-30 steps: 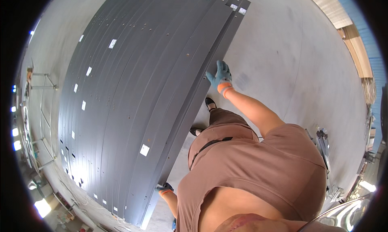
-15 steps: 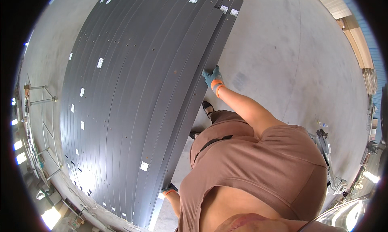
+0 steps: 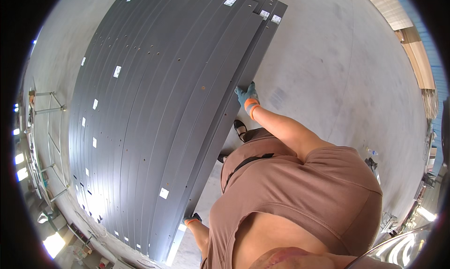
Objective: The person lifts and stacks long dark metal panels on the floor, then moves to a table and arranges curved metal strips. The person handles the panels one at a time, aligning them and placing them in neat piles.
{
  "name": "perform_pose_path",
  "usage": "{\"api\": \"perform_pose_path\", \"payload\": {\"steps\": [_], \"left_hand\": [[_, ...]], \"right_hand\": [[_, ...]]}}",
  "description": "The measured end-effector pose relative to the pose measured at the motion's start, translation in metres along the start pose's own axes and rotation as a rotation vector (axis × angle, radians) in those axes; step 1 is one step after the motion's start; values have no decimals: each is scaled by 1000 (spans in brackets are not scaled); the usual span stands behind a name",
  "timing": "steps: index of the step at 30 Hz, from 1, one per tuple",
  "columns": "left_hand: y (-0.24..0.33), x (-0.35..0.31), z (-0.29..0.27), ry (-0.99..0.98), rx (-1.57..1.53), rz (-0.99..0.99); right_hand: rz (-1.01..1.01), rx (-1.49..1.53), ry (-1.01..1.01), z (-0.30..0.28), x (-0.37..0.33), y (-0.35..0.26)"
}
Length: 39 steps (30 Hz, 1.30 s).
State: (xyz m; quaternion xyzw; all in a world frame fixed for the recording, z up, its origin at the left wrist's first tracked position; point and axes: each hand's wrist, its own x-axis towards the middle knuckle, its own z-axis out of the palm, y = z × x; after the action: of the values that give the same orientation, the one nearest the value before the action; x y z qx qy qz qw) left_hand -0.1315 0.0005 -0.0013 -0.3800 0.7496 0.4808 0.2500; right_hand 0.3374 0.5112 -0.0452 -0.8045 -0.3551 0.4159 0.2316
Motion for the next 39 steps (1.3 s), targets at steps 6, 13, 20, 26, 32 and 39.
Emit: {"api": "perform_pose_path", "payload": {"steps": [6, 13, 20, 26, 32, 39], "left_hand": [[1, -8, 19, -118, 40, 22], [-31, 5, -4, -140, -168, -32], [-23, 9, 23, -259, -589, -24], [-42, -11, 41, 29, -805, -27], [-65, -25, 25, 12, -614, -23], [-59, -20, 26, -95, -405, -57]], "right_hand": [[-62, 188, 51, -15, -7, -11], [11, 47, 12, -8, -21, -31], [-217, 193, 168, -21, 38, 1], [-24, 3, 55, -51, 36, -22], [-1651, -642, 56, 0, -123, -71], [-2167, -705, -900, 114, -319, -32]]}}
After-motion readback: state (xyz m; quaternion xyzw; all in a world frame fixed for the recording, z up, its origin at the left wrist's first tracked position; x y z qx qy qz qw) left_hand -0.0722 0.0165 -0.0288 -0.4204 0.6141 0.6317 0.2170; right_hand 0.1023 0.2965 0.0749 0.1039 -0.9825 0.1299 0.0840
